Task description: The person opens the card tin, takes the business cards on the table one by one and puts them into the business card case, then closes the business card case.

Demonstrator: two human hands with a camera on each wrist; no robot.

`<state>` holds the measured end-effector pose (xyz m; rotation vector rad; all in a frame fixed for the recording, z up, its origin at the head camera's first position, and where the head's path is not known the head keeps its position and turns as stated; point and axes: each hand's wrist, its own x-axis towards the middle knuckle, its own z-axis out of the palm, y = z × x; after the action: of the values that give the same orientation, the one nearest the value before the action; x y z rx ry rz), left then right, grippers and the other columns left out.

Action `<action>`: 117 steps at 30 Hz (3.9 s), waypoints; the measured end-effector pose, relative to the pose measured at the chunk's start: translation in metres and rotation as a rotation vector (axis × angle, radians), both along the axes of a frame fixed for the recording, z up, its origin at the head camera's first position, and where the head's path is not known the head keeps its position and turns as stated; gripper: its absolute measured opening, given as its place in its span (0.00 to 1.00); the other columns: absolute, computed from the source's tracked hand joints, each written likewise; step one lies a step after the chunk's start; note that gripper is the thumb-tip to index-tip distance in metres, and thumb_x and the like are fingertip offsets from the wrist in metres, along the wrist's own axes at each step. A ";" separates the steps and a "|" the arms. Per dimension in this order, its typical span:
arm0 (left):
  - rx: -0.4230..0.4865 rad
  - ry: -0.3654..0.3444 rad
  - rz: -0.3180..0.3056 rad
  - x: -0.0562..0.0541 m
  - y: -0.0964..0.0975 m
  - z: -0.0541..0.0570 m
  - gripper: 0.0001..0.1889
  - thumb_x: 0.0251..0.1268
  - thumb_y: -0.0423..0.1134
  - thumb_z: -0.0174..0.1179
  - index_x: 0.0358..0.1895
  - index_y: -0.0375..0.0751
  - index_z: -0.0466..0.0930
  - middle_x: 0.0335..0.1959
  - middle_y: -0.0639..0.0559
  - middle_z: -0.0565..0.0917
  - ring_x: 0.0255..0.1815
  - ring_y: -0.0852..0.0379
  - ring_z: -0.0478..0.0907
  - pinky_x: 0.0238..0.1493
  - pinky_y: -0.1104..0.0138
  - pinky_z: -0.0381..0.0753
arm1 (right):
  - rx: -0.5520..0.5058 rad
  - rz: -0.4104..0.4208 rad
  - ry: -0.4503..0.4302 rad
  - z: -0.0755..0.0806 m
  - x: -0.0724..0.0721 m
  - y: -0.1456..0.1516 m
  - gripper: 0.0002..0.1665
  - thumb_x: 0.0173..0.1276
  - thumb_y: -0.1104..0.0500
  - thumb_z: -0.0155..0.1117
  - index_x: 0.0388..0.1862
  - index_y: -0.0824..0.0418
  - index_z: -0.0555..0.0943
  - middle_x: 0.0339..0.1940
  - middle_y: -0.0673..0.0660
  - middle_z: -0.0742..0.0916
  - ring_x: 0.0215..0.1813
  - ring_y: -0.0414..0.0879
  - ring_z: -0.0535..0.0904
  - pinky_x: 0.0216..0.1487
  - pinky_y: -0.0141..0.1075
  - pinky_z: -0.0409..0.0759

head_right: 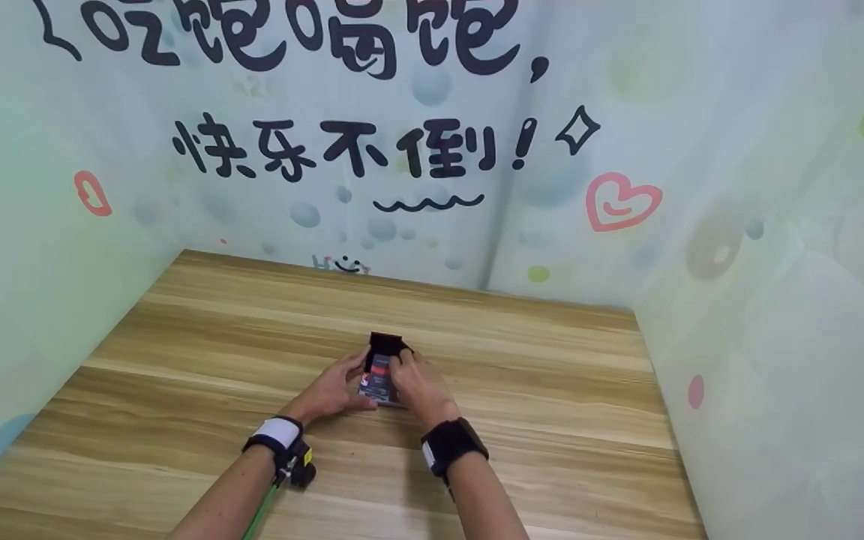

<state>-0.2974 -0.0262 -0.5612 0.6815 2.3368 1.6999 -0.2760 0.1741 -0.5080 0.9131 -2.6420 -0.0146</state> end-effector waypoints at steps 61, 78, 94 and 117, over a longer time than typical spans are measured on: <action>0.023 -0.083 -0.017 0.003 0.000 0.002 0.57 0.50 0.24 0.72 0.79 0.29 0.40 0.78 0.25 0.46 0.79 0.34 0.56 0.77 0.52 0.66 | -0.028 0.017 -0.066 -0.025 0.020 -0.007 0.18 0.69 0.64 0.62 0.56 0.55 0.85 0.47 0.60 0.84 0.46 0.55 0.82 0.41 0.48 0.87; 0.069 -0.033 -0.053 0.001 -0.001 0.000 0.59 0.50 0.24 0.73 0.79 0.29 0.38 0.80 0.28 0.49 0.79 0.35 0.55 0.79 0.50 0.61 | -0.234 0.041 -0.020 -0.030 0.016 0.000 0.14 0.69 0.67 0.62 0.51 0.68 0.85 0.53 0.67 0.83 0.52 0.60 0.83 0.56 0.48 0.86; 0.137 -0.075 0.030 0.007 0.003 0.001 0.62 0.46 0.20 0.72 0.78 0.24 0.31 0.78 0.23 0.50 0.78 0.27 0.53 0.80 0.46 0.57 | -0.510 -0.190 -0.427 -0.024 0.009 0.019 0.33 0.73 0.66 0.57 0.72 0.78 0.61 0.66 0.77 0.75 0.69 0.69 0.71 0.73 0.58 0.70; -0.229 0.031 0.028 0.026 -0.006 0.015 0.45 0.52 0.30 0.73 0.74 0.25 0.59 0.76 0.31 0.62 0.78 0.36 0.59 0.80 0.50 0.60 | -0.531 -0.110 -0.299 -0.025 0.031 0.029 0.15 0.73 0.69 0.54 0.53 0.67 0.83 0.48 0.63 0.89 0.54 0.57 0.86 0.57 0.50 0.85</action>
<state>-0.2711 -0.0317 -0.5459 0.6390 2.5204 1.4105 -0.2447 0.2036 -0.5329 0.6217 -2.7344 0.8120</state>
